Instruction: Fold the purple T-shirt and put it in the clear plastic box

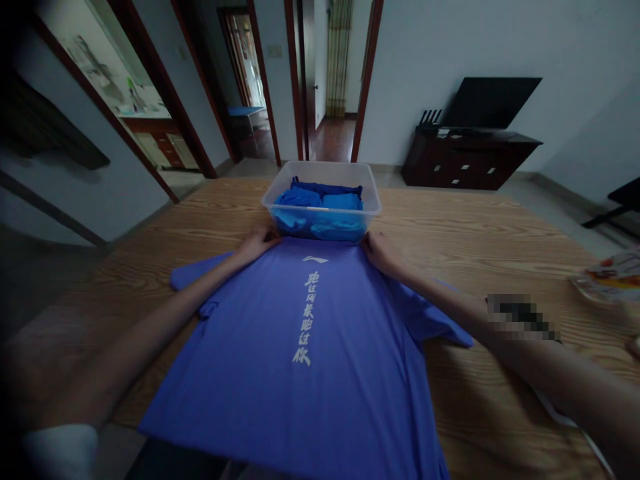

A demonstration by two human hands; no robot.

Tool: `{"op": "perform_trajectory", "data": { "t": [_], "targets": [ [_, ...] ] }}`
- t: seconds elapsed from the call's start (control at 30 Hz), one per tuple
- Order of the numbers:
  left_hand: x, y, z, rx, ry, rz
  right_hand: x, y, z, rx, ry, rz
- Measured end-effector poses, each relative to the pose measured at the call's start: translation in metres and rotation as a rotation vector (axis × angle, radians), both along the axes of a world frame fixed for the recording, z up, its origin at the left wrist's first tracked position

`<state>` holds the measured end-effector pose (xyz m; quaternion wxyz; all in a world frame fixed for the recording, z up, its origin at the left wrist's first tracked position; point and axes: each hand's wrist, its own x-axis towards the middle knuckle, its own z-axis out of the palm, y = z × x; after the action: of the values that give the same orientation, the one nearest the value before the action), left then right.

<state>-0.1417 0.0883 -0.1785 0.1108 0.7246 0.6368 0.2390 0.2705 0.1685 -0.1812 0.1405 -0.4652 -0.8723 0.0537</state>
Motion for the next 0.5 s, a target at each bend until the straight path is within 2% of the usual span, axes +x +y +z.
{"op": "perform_trajectory", "data": {
  "t": [0.1,0.17,0.23,0.3,0.4,0.5],
  "targets": [
    [-0.007,-0.003,0.007,0.020,0.029,0.013,0.001,-0.006,0.009,0.027,-0.060,-0.030],
    [-0.026,-0.020,0.016,-0.002,0.045,-0.009,0.013,-0.023,0.017,0.039,-0.088,-0.027],
    [-0.055,-0.055,0.023,-0.032,0.064,-0.031,0.035,-0.051,0.024,0.044,-0.099,0.003],
    [-0.085,-0.102,0.023,-0.074,0.091,-0.002,0.064,-0.085,0.026,0.044,-0.093,0.067],
    [-0.113,-0.173,0.010,-0.185,0.147,0.208,0.105,-0.130,0.017,0.058,-0.078,0.242],
    [-0.119,-0.212,-0.007,-0.136,0.216,0.334,0.130,-0.147,-0.003,0.034,-0.091,0.311]
  ]
}}
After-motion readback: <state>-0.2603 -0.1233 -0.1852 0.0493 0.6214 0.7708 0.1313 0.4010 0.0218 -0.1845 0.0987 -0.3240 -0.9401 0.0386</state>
